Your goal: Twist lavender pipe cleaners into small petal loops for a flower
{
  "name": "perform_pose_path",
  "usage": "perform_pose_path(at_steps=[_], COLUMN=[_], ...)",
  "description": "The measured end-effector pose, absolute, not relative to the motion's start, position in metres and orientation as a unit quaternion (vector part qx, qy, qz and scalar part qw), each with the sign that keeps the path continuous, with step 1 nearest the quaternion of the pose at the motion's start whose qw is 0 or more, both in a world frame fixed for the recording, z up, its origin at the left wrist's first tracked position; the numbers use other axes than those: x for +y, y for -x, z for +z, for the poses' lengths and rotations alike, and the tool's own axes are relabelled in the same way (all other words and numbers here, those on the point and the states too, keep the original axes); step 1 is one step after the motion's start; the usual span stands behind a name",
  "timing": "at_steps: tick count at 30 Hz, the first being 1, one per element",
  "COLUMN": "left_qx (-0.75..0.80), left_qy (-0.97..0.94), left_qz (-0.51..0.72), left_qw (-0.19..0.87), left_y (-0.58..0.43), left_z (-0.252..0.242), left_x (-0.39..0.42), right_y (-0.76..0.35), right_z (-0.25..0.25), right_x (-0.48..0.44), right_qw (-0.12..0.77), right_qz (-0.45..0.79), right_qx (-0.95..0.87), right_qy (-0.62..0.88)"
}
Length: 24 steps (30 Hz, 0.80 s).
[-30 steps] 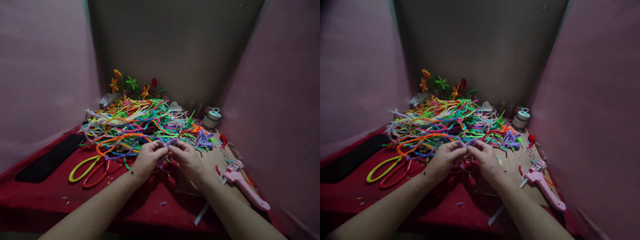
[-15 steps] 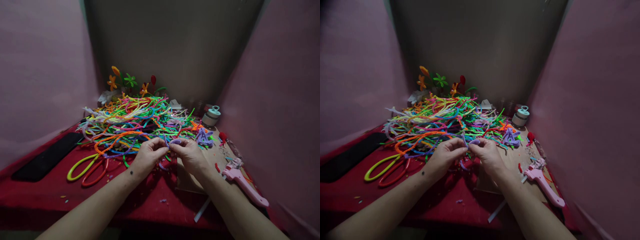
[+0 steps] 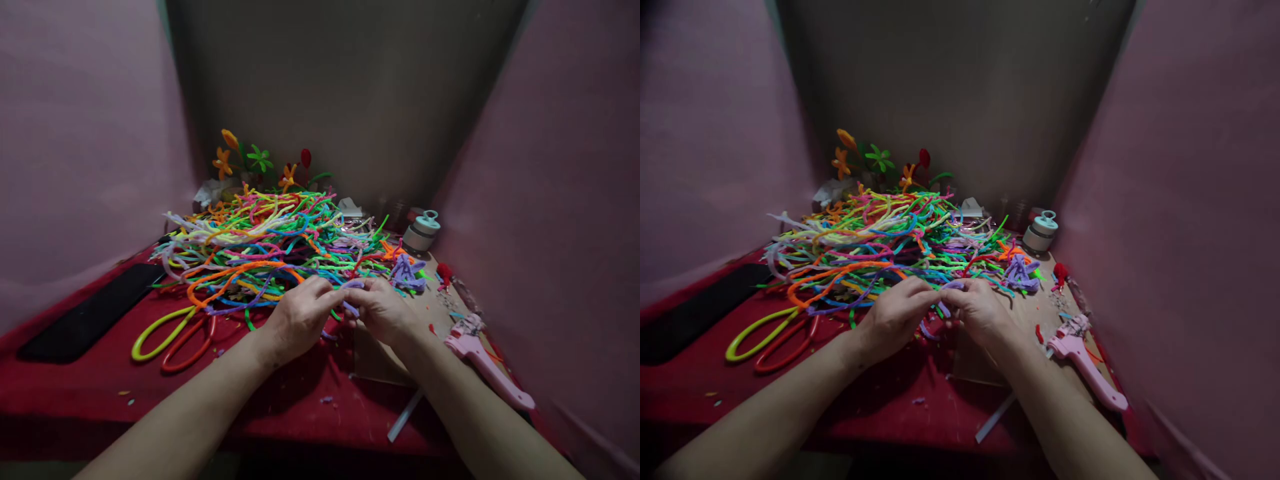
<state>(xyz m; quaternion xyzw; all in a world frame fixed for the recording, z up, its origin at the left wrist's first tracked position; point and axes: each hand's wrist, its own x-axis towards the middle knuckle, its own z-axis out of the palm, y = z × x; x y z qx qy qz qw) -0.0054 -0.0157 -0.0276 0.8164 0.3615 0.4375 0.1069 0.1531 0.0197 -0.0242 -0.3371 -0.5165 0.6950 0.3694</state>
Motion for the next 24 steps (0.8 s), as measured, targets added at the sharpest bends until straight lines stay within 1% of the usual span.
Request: perform_pose_path(at_steps=[1, 3, 5, 7, 10, 13, 16, 18, 19, 21, 23, 24], left_qx=[0.376, 0.411, 0.427, 0.424, 0.432, 0.451, 0.475, 0.488, 0.492, 0.486, 0.455, 0.437], left_qy=[-0.795, -0.720, -0.629, -0.567, -0.541, -0.557, -0.595, -0.659, -0.703, -0.787, -0.831, -0.838], left_qz=[0.453, 0.474, 0.472, 0.455, 0.413, 0.381, 0.367, 0.368, 0.368, 0.352, 0.312, 0.292], left_qw=[0.151, 0.298, 0.447, 0.541, 0.592, 0.584, 0.534, 0.439, 0.358, 0.141, -0.071, -0.147], left_y=[0.005, 0.005, 0.006, 0.009, 0.013, 0.016, 0.015, 0.013, 0.011, 0.008, 0.004, 0.003], left_z=[-0.025, -0.019, -0.015, -0.014, -0.016, -0.017, -0.015, -0.016, -0.017, -0.020, -0.023, -0.024], left_x=[-0.017, -0.018, -0.017, -0.015, -0.011, -0.009, -0.010, -0.011, -0.012, -0.014, -0.017, -0.018], right_y=[-0.153, -0.152, -0.152, -0.152, -0.152, -0.151, -0.150, -0.149, -0.148, -0.147, -0.145, -0.144], right_z=[-0.024, -0.022, -0.021, -0.020, -0.020, -0.021, -0.020, -0.019, -0.020, -0.021, -0.022, -0.023], right_x=[0.019, 0.018, 0.016, 0.014, 0.011, 0.008, 0.004, 0.003, 0.004, 0.005, 0.008, 0.010], right_qw=[0.377, 0.399, 0.412, 0.413, 0.417, 0.410, 0.402, 0.404, 0.405, 0.408, 0.418, 0.421], right_qz=[0.690, 0.653, 0.589, 0.511, 0.364, 0.252, 0.229, 0.244, 0.257, 0.301, 0.390, 0.450], right_qx=[-0.520, -0.557, -0.614, -0.671, -0.754, -0.806, -0.814, -0.801, -0.792, -0.765, -0.714, -0.681], right_qy=[0.333, 0.323, 0.326, 0.343, 0.353, 0.344, 0.352, 0.368, 0.378, 0.398, 0.404, 0.395])
